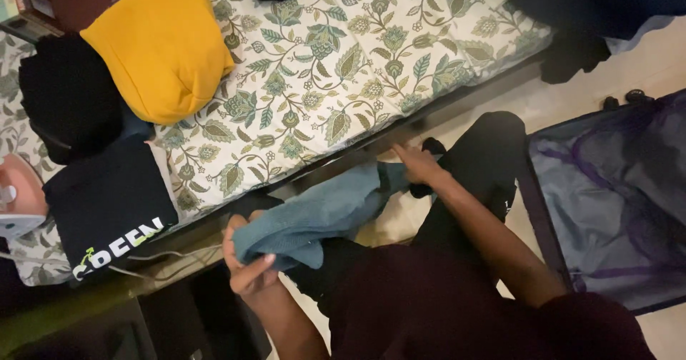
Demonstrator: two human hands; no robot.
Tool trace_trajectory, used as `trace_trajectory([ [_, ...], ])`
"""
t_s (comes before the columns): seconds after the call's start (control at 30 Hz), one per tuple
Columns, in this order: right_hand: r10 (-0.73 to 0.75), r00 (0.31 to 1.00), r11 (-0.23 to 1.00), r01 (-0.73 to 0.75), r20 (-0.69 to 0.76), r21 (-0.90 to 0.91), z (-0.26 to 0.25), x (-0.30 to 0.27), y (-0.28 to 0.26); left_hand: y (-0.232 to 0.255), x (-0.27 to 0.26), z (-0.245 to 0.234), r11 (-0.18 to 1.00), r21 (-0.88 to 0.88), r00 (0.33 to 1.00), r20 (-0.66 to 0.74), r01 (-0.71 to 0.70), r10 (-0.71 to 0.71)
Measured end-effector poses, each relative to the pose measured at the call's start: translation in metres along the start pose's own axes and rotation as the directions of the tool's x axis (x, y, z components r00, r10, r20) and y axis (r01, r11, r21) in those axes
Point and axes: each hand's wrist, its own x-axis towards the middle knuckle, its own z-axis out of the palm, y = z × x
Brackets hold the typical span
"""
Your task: Folding sweaters and sweatshirts on a bed.
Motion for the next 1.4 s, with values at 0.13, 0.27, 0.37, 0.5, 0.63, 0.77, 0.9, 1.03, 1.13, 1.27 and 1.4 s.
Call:
trace_trajectory([
  [0.13, 0.121, 0.967, 0.979, -0.079, 0.224, -0.189, -0.013, 0.0, -0.046, -0.002, -0.007, -0.006, 0.998, -0.059, 0.993, 0.11, -0.036, 0.043],
  [0.27, 0.01, 0.986, 0.996, 0.004, 0.166, -0.086, -0.001, 0.004, -0.045, -0.008, -0.026, -0.035, 0.99, -0.097, 0.985, 0.128, -0.102, 0.114],
  [0.37, -0.144, 0.988, 0.987, 0.139, 0.061, 0.084, 0.025, 0.017, -0.017, 0.004, -0.017, -0.022, 0.971, -0.206, 0.979, 0.137, -0.123, 0.153],
  [0.5, -0.136, 0.989, 0.926, 0.15, -0.065, 0.346, 0.011, 0.007, 0.002, 0.021, -0.017, -0.04, 0.977, -0.113, 0.981, 0.057, -0.179, 0.186],
  [0.63, 0.156, 0.902, 0.876, 0.062, -0.403, 0.478, -0.083, -0.033, -0.013, 0.042, -0.038, -0.101, 0.322, 0.938, 0.781, -0.107, -0.125, 0.616],
  [0.77, 0.092, 0.564, 0.975, 0.116, -0.82, 0.189, -0.174, -0.075, -0.011, 0.061, -0.044, -0.121, -0.04, 0.997, 0.692, -0.017, 0.066, 0.722],
  [0.9, -0.206, 0.34, 0.968, -0.065, -0.918, -0.242, -0.243, -0.099, -0.014, 0.072, -0.014, -0.089, -0.165, 0.98, 0.74, 0.029, 0.11, 0.672],
  [1.03, -0.277, 0.24, 0.958, -0.008, -0.93, -0.287, -0.285, -0.132, 0.01, 0.074, -0.006, -0.076, -0.299, 0.946, 0.752, 0.108, 0.122, 0.65],
  [1.13, -0.368, 0.202, 0.93, 0.083, -0.908, -0.358, -0.292, -0.168, 0.097, 0.077, -0.01, -0.085, -0.301, 0.95, 0.708, 0.156, 0.083, 0.689],
  [1.27, -0.422, 0.2, 0.906, 0.115, -0.884, -0.407, -0.328, -0.182, 0.212, 0.095, -0.009, -0.076, -0.221, 0.975, 0.666, 0.189, -0.037, 0.722],
  [1.4, -0.472, 0.222, 0.861, -0.094, -0.853, -0.501, -0.373, -0.072, 0.163, 0.108, 0.084, -0.065, -0.254, 0.96, 0.715, 0.262, -0.12, 0.648],
])
